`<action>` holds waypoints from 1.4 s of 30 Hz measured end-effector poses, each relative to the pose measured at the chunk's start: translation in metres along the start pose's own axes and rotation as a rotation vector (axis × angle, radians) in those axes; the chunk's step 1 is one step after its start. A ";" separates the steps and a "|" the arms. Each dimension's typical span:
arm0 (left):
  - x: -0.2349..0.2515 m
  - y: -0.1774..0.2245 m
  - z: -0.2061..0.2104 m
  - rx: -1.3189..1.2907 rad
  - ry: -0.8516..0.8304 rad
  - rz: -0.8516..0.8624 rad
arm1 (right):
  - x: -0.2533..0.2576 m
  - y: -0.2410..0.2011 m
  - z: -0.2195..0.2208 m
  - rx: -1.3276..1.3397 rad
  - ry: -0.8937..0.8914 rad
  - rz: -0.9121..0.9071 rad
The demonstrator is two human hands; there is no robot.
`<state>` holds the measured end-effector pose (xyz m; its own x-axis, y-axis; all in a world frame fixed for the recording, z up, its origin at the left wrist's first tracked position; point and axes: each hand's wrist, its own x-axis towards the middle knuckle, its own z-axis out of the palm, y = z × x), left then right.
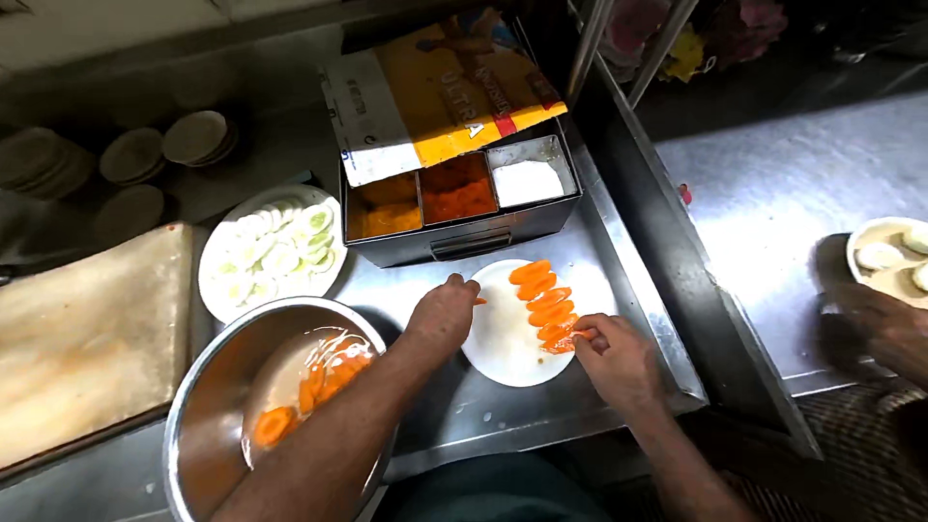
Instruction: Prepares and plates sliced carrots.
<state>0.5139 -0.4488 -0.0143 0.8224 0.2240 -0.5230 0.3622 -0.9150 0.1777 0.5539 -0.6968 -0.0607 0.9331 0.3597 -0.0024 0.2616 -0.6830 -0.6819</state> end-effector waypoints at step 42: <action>0.010 0.028 0.025 -0.955 0.092 0.102 | 0.072 0.013 0.003 0.214 -0.026 -0.121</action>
<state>0.5211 -0.4810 -0.0352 0.8862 0.2209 -0.4073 0.4578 -0.2821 0.8431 0.6241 -0.6778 -0.0723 0.8908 0.4489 0.0712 0.3097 -0.4849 -0.8179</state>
